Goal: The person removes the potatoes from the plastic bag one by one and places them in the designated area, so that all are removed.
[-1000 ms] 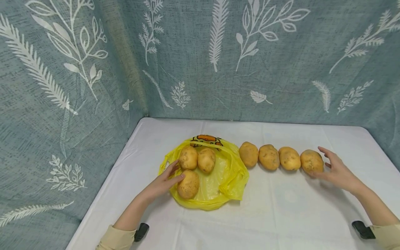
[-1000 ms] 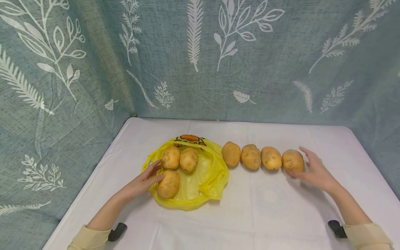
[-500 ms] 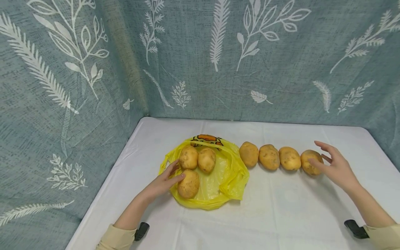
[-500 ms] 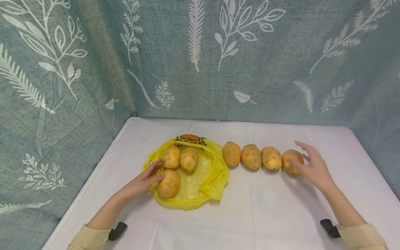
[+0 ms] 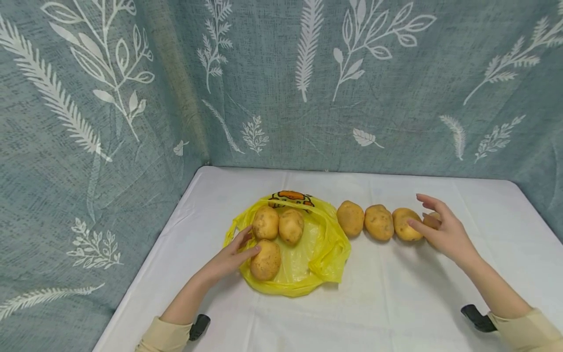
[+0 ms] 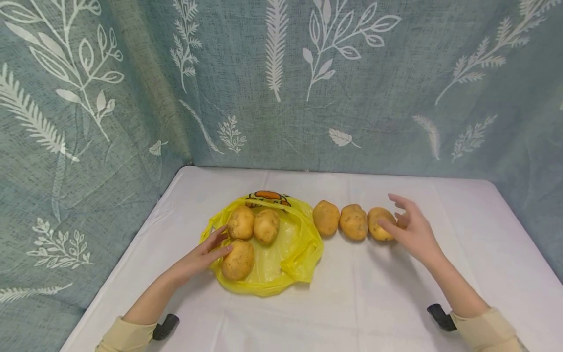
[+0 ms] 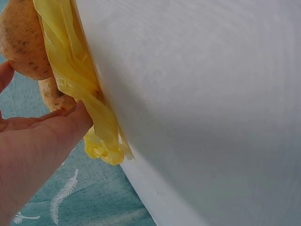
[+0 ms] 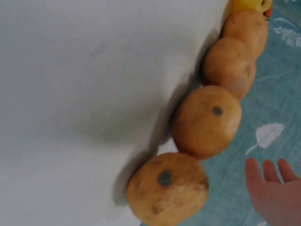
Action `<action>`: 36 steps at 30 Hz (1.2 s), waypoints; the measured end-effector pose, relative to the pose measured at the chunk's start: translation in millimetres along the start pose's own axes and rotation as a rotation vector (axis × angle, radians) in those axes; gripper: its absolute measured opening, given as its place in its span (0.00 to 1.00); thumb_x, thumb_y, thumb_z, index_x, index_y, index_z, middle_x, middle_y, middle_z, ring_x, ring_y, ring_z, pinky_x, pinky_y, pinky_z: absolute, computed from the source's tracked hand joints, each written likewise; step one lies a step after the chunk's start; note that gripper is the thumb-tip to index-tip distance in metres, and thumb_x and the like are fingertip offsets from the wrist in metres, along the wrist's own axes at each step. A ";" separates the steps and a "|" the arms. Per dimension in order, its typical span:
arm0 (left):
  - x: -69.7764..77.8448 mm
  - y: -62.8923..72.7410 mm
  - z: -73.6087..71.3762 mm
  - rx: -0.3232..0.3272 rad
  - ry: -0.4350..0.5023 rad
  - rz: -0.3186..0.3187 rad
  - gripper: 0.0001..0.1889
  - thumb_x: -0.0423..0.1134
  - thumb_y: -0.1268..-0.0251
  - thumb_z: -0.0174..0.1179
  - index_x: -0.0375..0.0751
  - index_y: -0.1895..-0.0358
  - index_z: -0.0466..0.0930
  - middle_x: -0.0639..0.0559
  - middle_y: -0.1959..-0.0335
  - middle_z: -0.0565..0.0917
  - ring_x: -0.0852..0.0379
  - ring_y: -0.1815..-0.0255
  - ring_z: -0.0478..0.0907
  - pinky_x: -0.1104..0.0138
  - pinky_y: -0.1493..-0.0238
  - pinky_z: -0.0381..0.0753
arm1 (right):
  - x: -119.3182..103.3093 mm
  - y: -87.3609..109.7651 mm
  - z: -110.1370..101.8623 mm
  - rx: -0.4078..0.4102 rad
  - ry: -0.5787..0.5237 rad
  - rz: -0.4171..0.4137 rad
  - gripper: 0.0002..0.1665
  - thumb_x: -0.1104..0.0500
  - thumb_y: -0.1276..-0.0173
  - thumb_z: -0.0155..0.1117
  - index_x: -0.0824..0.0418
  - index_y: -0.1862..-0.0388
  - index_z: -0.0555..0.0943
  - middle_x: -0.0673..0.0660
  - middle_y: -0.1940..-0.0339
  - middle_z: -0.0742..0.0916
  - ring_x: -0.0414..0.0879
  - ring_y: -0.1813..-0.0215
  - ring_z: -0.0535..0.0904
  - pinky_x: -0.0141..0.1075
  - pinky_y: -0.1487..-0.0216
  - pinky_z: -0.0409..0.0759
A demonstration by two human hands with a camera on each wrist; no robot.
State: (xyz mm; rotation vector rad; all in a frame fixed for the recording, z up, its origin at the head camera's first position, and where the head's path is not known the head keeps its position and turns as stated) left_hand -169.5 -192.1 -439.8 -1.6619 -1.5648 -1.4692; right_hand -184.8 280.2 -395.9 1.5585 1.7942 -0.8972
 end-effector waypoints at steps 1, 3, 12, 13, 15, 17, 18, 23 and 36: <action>0.0 0.2 0.0 0.000 0.000 0.001 0.45 0.57 0.29 0.55 0.44 0.21 0.39 0.36 0.22 0.49 0.38 0.23 0.44 0.44 0.28 0.48 | -2.7 -1.0 1.8 0.001 -0.004 -0.013 0.42 0.52 0.29 0.64 0.63 0.24 0.57 0.71 0.29 0.64 0.71 0.32 0.63 0.48 0.37 0.72; 0.0 0.4 -0.1 0.002 -0.001 0.001 0.45 0.57 0.29 0.55 0.44 0.21 0.39 0.36 0.23 0.49 0.38 0.23 0.44 0.44 0.28 0.48 | -8.0 -2.7 5.5 -0.003 -0.028 -0.033 0.41 0.53 0.29 0.64 0.63 0.24 0.58 0.68 0.29 0.66 0.67 0.31 0.62 0.29 0.39 0.72; -1.4 -0.3 -1.6 0.018 -0.001 -0.023 0.45 0.57 0.31 0.56 0.46 0.21 0.41 0.37 0.22 0.50 0.38 0.23 0.43 0.43 0.28 0.48 | -25.9 -11.5 29.9 -0.061 -0.146 -0.066 0.39 0.56 0.29 0.64 0.63 0.25 0.59 0.64 0.28 0.66 0.60 0.29 0.60 0.30 0.37 0.70; -1.6 -0.3 -1.7 0.017 0.000 -0.023 0.45 0.57 0.31 0.56 0.46 0.21 0.41 0.37 0.22 0.50 0.38 0.23 0.44 0.43 0.28 0.48 | -27.5 -12.5 33.1 -0.067 -0.151 -0.066 0.39 0.56 0.29 0.64 0.63 0.26 0.59 0.64 0.28 0.67 0.60 0.29 0.60 0.34 0.36 0.69; -1.8 -0.4 -1.9 0.014 0.002 -0.021 0.45 0.57 0.31 0.56 0.46 0.21 0.41 0.37 0.22 0.50 0.38 0.23 0.44 0.43 0.28 0.48 | -30.1 -14.2 39.5 -0.083 -0.152 -0.066 0.39 0.55 0.30 0.64 0.63 0.26 0.60 0.64 0.28 0.67 0.60 0.29 0.61 0.42 0.34 0.68; -1.7 -0.5 -1.9 0.012 0.003 -0.019 0.45 0.57 0.31 0.56 0.46 0.21 0.41 0.37 0.22 0.50 0.38 0.23 0.44 0.43 0.28 0.48 | -32.3 -15.9 45.2 -0.096 -0.154 -0.065 0.39 0.54 0.30 0.65 0.62 0.26 0.60 0.63 0.28 0.67 0.58 0.28 0.61 0.47 0.33 0.66; -1.6 -0.5 -1.9 0.011 0.003 -0.018 0.45 0.57 0.30 0.56 0.46 0.21 0.41 0.37 0.22 0.50 0.38 0.23 0.44 0.44 0.28 0.48 | -33.3 -16.8 47.9 -0.100 -0.159 -0.069 0.39 0.54 0.30 0.65 0.62 0.26 0.60 0.62 0.28 0.68 0.58 0.28 0.61 0.49 0.33 0.65; -0.6 -0.1 -1.9 0.013 0.000 -0.019 0.45 0.56 0.31 0.56 0.45 0.21 0.41 0.37 0.22 0.50 0.38 0.23 0.43 0.44 0.28 0.48 | -38.2 -20.9 59.9 -0.115 -0.204 -0.097 0.38 0.57 0.30 0.65 0.62 0.26 0.61 0.62 0.29 0.68 0.58 0.29 0.62 0.51 0.33 0.64; 1.6 0.1 -1.5 0.016 0.008 -0.022 0.45 0.57 0.31 0.57 0.46 0.21 0.42 0.38 0.23 0.51 0.38 0.23 0.44 0.44 0.28 0.49 | -50.2 -29.7 97.0 -0.225 -0.316 -0.115 0.37 0.59 0.31 0.65 0.63 0.27 0.62 0.63 0.29 0.67 0.59 0.29 0.62 0.53 0.32 0.64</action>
Point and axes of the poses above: each hand's wrist, its own y-axis away from the middle knuckle, its own z-axis out of the palm, x = y × z, the point moved 2 cm from there along -y, towards the middle knuckle
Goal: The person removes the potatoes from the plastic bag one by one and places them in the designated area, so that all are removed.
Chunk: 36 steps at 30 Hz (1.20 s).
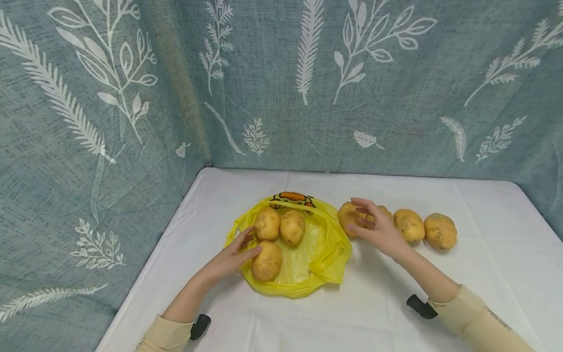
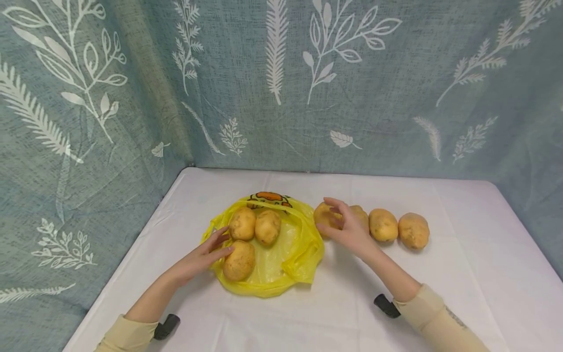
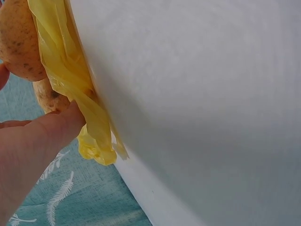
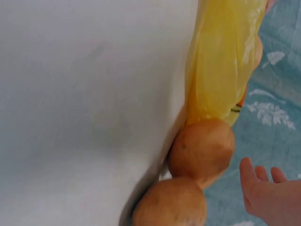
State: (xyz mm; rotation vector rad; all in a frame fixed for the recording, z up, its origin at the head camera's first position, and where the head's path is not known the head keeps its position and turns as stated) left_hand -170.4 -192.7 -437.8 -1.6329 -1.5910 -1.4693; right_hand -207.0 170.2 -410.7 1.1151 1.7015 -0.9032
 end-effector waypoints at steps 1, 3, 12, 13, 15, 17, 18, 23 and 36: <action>0.1 0.1 -0.1 0.000 0.001 0.000 0.45 0.57 0.31 0.57 0.46 0.21 0.42 0.38 0.23 0.51 0.38 0.23 0.44 0.44 0.28 0.49 | 0.1 -1.3 2.6 -0.009 -0.008 -0.002 0.37 0.59 0.31 0.65 0.63 0.27 0.62 0.64 0.29 0.67 0.59 0.29 0.62 0.53 0.32 0.64; 0.4 0.2 -0.2 -0.001 0.003 0.001 0.45 0.56 0.31 0.57 0.46 0.21 0.42 0.38 0.23 0.51 0.38 0.23 0.43 0.43 0.28 0.49 | 0.0 -4.1 8.0 -0.021 -0.028 -0.002 0.37 0.60 0.31 0.66 0.63 0.27 0.61 0.63 0.28 0.67 0.59 0.28 0.61 0.52 0.31 0.63; -0.8 0.0 0.3 -0.004 0.011 0.008 0.44 0.55 0.30 0.57 0.46 0.21 0.42 0.37 0.23 0.51 0.38 0.23 0.44 0.44 0.28 0.49 | -3.6 -13.7 30.5 -0.044 -0.024 0.045 0.39 0.57 0.32 0.67 0.59 0.27 0.62 0.63 0.28 0.66 0.61 0.28 0.62 0.53 0.30 0.62; -0.9 0.0 0.3 -0.003 0.010 0.009 0.44 0.55 0.30 0.57 0.46 0.21 0.42 0.38 0.23 0.51 0.38 0.23 0.44 0.44 0.28 0.49 | -4.1 -14.9 33.0 -0.045 -0.018 0.045 0.39 0.56 0.33 0.68 0.59 0.27 0.62 0.63 0.28 0.66 0.61 0.28 0.62 0.54 0.31 0.62; -1.1 0.0 0.2 -0.004 0.008 0.009 0.44 0.55 0.30 0.57 0.46 0.21 0.42 0.38 0.23 0.51 0.38 0.23 0.44 0.44 0.28 0.50 | -5.3 -16.9 37.8 -0.047 -0.004 0.044 0.40 0.55 0.33 0.68 0.60 0.27 0.62 0.62 0.28 0.66 0.61 0.28 0.62 0.54 0.31 0.62; -1.2 0.1 0.3 -0.005 0.010 0.010 0.44 0.55 0.30 0.57 0.46 0.21 0.42 0.38 0.23 0.51 0.38 0.23 0.44 0.44 0.28 0.50 | -6.1 -19.9 43.1 -0.055 -0.004 0.026 0.41 0.56 0.34 0.68 0.62 0.27 0.62 0.63 0.28 0.66 0.61 0.29 0.62 0.55 0.31 0.62; -1.1 0.1 0.3 -0.005 0.012 0.011 0.44 0.55 0.30 0.57 0.46 0.21 0.41 0.38 0.23 0.51 0.38 0.23 0.44 0.44 0.28 0.50 | -6.3 -21.3 45.7 -0.062 -0.008 0.016 0.41 0.57 0.34 0.68 0.63 0.27 0.62 0.63 0.28 0.66 0.61 0.29 0.62 0.55 0.31 0.63; -0.8 0.2 0.5 -0.008 0.022 0.017 0.44 0.55 0.30 0.57 0.45 0.21 0.41 0.37 0.23 0.50 0.38 0.23 0.44 0.44 0.28 0.50 | -4.7 -27.2 57.6 -0.081 -0.011 -0.009 0.42 0.59 0.35 0.70 0.66 0.27 0.61 0.65 0.28 0.66 0.61 0.29 0.62 0.52 0.32 0.65; -0.7 0.8 0.0 -0.009 0.022 0.018 0.44 0.54 0.30 0.57 0.45 0.21 0.41 0.37 0.23 0.50 0.38 0.23 0.45 0.45 0.28 0.50 | -1.0 -36.5 82.6 -0.140 0.071 0.049 0.47 0.56 0.38 0.72 0.61 0.25 0.59 0.63 0.27 0.66 0.63 0.31 0.66 0.50 0.35 0.69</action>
Point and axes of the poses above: each hand's wrist, its own y-axis away from the middle knuckle, its own z-axis out of the palm, x = y × z, the point moved 2 cm from there along -y, towards the middle knuckle
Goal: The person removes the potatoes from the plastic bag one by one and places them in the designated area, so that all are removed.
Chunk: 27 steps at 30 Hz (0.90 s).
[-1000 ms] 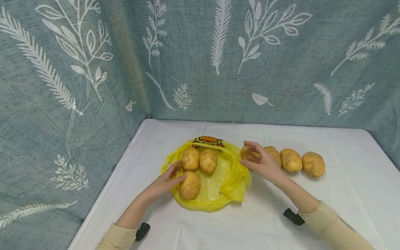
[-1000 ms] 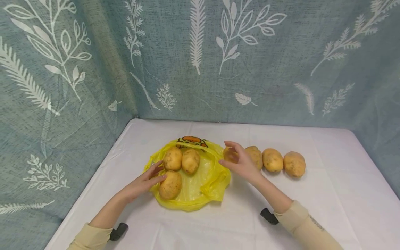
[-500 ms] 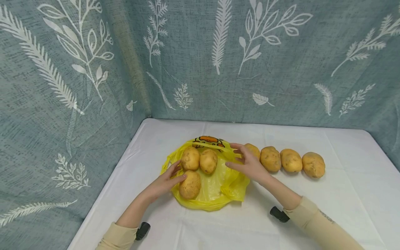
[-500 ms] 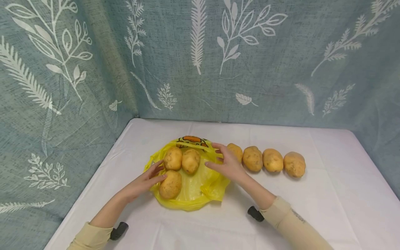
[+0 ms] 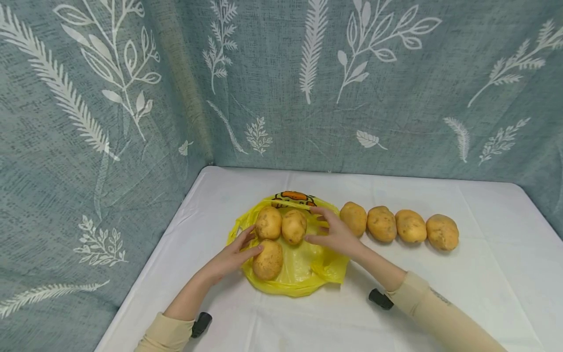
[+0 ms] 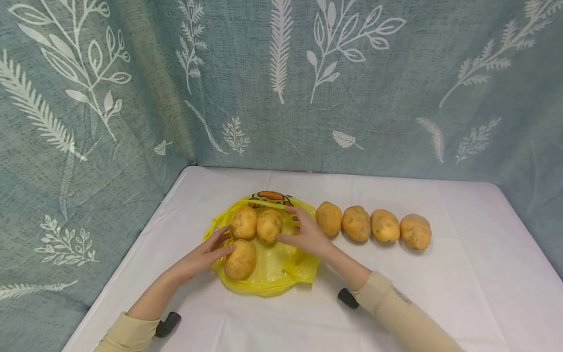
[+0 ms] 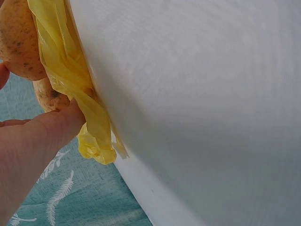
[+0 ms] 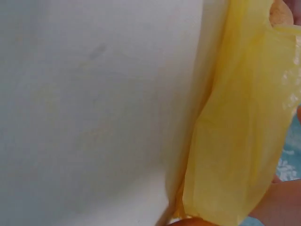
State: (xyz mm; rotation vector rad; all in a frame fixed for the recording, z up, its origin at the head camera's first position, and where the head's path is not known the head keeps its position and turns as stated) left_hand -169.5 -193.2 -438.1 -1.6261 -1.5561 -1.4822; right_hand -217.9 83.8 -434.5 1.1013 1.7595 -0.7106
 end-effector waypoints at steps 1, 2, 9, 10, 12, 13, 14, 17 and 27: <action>0.2 0.3 -0.1 -0.003 -0.003 0.002 0.44 0.54 0.30 0.57 0.45 0.21 0.41 0.36 0.23 0.50 0.38 0.23 0.45 0.44 0.28 0.50 | -0.4 -0.7 1.5 -0.006 0.005 -0.003 0.47 0.56 0.38 0.72 0.61 0.24 0.59 0.63 0.26 0.65 0.63 0.31 0.66 0.50 0.35 0.69; 0.4 0.6 -0.3 -0.005 -0.003 0.003 0.44 0.54 0.30 0.56 0.44 0.21 0.41 0.36 0.23 0.50 0.38 0.23 0.44 0.44 0.28 0.50 | -0.4 -1.4 3.0 -0.009 0.012 -0.004 0.48 0.56 0.38 0.72 0.61 0.24 0.58 0.63 0.26 0.65 0.62 0.31 0.66 0.50 0.35 0.70; 2.6 2.7 -1.0 -0.011 -0.010 0.008 0.44 0.54 0.29 0.56 0.43 0.21 0.41 0.35 0.23 0.50 0.36 0.23 0.44 0.43 0.28 0.50 | -0.1 -9.1 12.0 0.000 0.069 -0.002 0.50 0.55 0.41 0.75 0.64 0.26 0.59 0.63 0.28 0.66 0.60 0.31 0.67 0.49 0.34 0.69; 2.6 2.7 -0.9 -0.009 -0.008 0.005 0.44 0.54 0.29 0.56 0.44 0.21 0.41 0.35 0.23 0.50 0.36 0.23 0.44 0.44 0.28 0.50 | 0.2 -10.4 13.1 0.002 0.088 0.002 0.50 0.54 0.41 0.75 0.64 0.26 0.59 0.63 0.28 0.67 0.60 0.31 0.67 0.49 0.34 0.69; 2.4 2.4 -0.8 -0.008 -0.006 0.004 0.44 0.53 0.29 0.56 0.44 0.21 0.41 0.36 0.23 0.50 0.37 0.23 0.45 0.44 0.28 0.50 | 1.1 -13.2 15.2 0.002 0.119 0.010 0.51 0.53 0.41 0.75 0.64 0.26 0.58 0.64 0.28 0.66 0.60 0.32 0.67 0.49 0.34 0.69; 2.4 2.3 -0.7 -0.007 -0.004 0.002 0.44 0.53 0.29 0.56 0.45 0.21 0.41 0.36 0.23 0.50 0.37 0.23 0.45 0.44 0.28 0.50 | 1.5 -14.5 16.0 0.003 0.136 0.013 0.52 0.52 0.41 0.76 0.64 0.26 0.58 0.64 0.28 0.67 0.59 0.32 0.67 0.50 0.35 0.69; 2.3 2.1 -0.6 -0.005 -0.002 0.000 0.44 0.53 0.29 0.56 0.45 0.21 0.41 0.36 0.23 0.50 0.38 0.23 0.45 0.44 0.28 0.50 | 1.4 -15.7 16.7 0.001 0.146 0.013 0.52 0.52 0.41 0.76 0.65 0.26 0.58 0.64 0.28 0.66 0.60 0.32 0.67 0.50 0.34 0.69; 2.7 2.2 -0.1 -0.010 -0.007 0.003 0.44 0.54 0.29 0.56 0.44 0.21 0.41 0.35 0.23 0.50 0.37 0.23 0.45 0.44 0.29 0.51 | 1.6 -19.0 18.8 -0.008 0.171 0.014 0.53 0.53 0.42 0.76 0.66 0.25 0.57 0.66 0.28 0.66 0.60 0.31 0.65 0.52 0.33 0.66; 0.0 -0.4 0.2 0.002 0.005 -0.012 0.45 0.55 0.31 0.58 0.46 0.21 0.42 0.37 0.23 0.51 0.39 0.23 0.45 0.44 0.28 0.51 | 5.3 -26.0 24.7 -0.036 0.196 0.018 0.57 0.52 0.44 0.77 0.68 0.25 0.54 0.70 0.27 0.62 0.63 0.26 0.57 0.55 0.29 0.58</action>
Point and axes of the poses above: each hand's wrist, its own y-axis away from the middle knuckle, its own z-axis out of the palm, x = y × z, the point moved 2 cm from there along -y, towards the middle knuckle
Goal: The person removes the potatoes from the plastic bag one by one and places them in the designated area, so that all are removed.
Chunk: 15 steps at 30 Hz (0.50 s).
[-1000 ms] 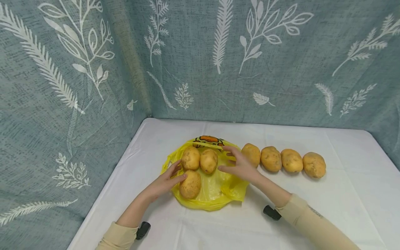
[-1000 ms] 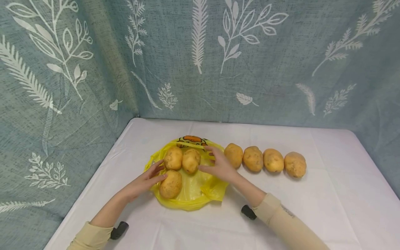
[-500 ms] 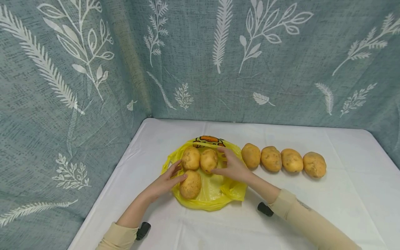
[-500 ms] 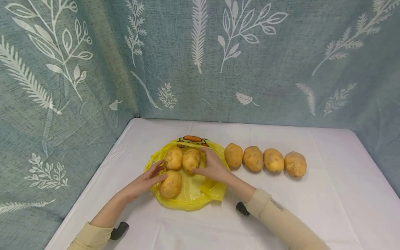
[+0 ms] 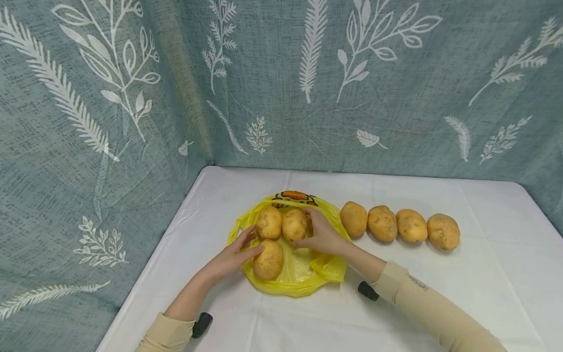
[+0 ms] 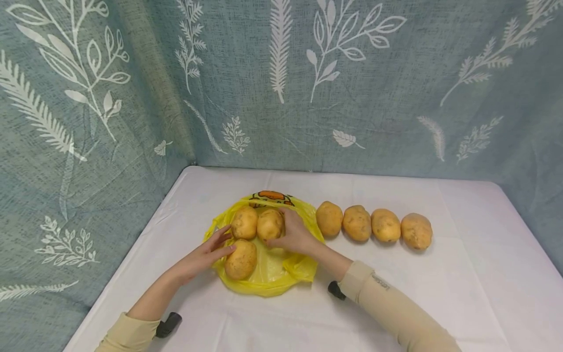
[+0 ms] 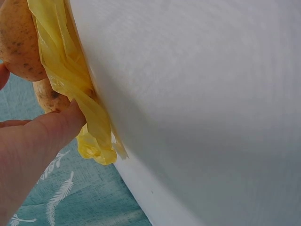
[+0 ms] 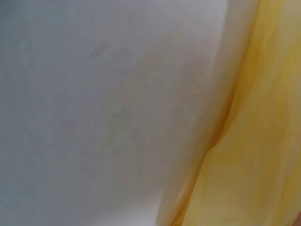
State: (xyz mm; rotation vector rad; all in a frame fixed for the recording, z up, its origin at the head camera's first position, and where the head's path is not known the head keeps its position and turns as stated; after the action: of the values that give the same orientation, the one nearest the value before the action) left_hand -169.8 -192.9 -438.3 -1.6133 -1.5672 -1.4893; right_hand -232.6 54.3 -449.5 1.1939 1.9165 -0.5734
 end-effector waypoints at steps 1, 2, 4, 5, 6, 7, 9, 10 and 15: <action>-0.2 -0.3 0.1 0.001 0.001 -0.001 0.45 0.55 0.31 0.58 0.46 0.21 0.42 0.37 0.23 0.51 0.39 0.23 0.45 0.44 0.28 0.51 | 0.6 -0.5 0.4 -0.001 -0.001 -0.001 0.57 0.52 0.44 0.77 0.68 0.25 0.54 0.69 0.27 0.62 0.63 0.26 0.56 0.55 0.29 0.57; -0.3 -0.5 0.1 0.000 0.003 0.000 0.45 0.55 0.31 0.58 0.46 0.21 0.42 0.37 0.23 0.51 0.39 0.23 0.45 0.44 0.28 0.51 | 0.9 -0.8 0.6 -0.001 -0.003 -0.001 0.57 0.52 0.44 0.78 0.68 0.25 0.54 0.69 0.27 0.62 0.62 0.26 0.56 0.55 0.29 0.57; -1.0 -1.0 0.2 -0.001 0.004 -0.001 0.45 0.55 0.31 0.58 0.46 0.21 0.42 0.37 0.23 0.51 0.39 0.23 0.45 0.44 0.28 0.51 | 1.2 -1.2 1.2 -0.003 -0.003 0.001 0.57 0.53 0.44 0.78 0.68 0.25 0.54 0.69 0.27 0.62 0.62 0.26 0.56 0.55 0.29 0.58; -1.1 -1.2 0.3 -0.001 0.005 -0.002 0.45 0.55 0.31 0.58 0.46 0.21 0.42 0.37 0.23 0.51 0.39 0.23 0.45 0.44 0.28 0.51 | 0.8 -1.4 1.4 -0.003 -0.004 0.003 0.57 0.53 0.44 0.78 0.68 0.25 0.54 0.69 0.27 0.62 0.62 0.26 0.56 0.55 0.29 0.58; -0.9 -1.2 0.3 -0.002 0.005 -0.001 0.45 0.55 0.31 0.58 0.46 0.21 0.41 0.37 0.23 0.51 0.39 0.23 0.45 0.44 0.28 0.51 | 0.7 -1.6 1.6 -0.003 -0.003 0.006 0.57 0.53 0.44 0.78 0.68 0.25 0.54 0.69 0.27 0.63 0.62 0.26 0.56 0.54 0.29 0.58; -0.8 -1.3 0.4 -0.001 0.004 -0.002 0.45 0.55 0.31 0.57 0.46 0.21 0.41 0.37 0.23 0.51 0.39 0.23 0.45 0.44 0.28 0.51 | 0.4 -1.7 1.8 -0.003 -0.003 0.009 0.57 0.53 0.44 0.78 0.68 0.25 0.54 0.68 0.27 0.63 0.62 0.26 0.56 0.54 0.29 0.58; -0.4 -1.0 0.4 0.000 0.003 -0.002 0.44 0.55 0.30 0.57 0.46 0.21 0.41 0.38 0.23 0.51 0.39 0.23 0.45 0.44 0.28 0.51 | -0.5 -2.0 2.2 -0.003 -0.005 0.013 0.57 0.53 0.44 0.78 0.68 0.25 0.54 0.68 0.27 0.63 0.62 0.26 0.56 0.54 0.29 0.58; -0.2 -1.0 0.4 0.000 0.004 -0.002 0.44 0.55 0.30 0.57 0.46 0.21 0.41 0.38 0.23 0.51 0.39 0.23 0.45 0.44 0.28 0.51 | -0.9 -2.2 2.3 -0.003 -0.005 0.014 0.57 0.53 0.44 0.78 0.68 0.25 0.54 0.68 0.27 0.63 0.61 0.26 0.56 0.54 0.29 0.58; 0.9 -0.4 0.7 0.000 0.007 -0.001 0.44 0.54 0.30 0.57 0.46 0.21 0.42 0.38 0.23 0.51 0.39 0.23 0.45 0.44 0.28 0.51 | -2.1 -3.0 2.2 -0.006 -0.003 0.018 0.56 0.53 0.44 0.77 0.68 0.25 0.55 0.68 0.27 0.64 0.61 0.26 0.57 0.54 0.29 0.59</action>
State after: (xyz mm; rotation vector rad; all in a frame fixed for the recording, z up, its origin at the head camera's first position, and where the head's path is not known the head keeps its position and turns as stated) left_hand -170.1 -191.8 -437.9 -1.6064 -1.5640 -1.4938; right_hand -233.9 50.2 -449.2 1.2044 1.9015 -0.5596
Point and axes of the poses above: each hand's wrist, its own y-axis away from the middle knuckle, its own z-axis out of the palm, x = y × z, the point moved 2 cm from there along -y, towards the middle knuckle
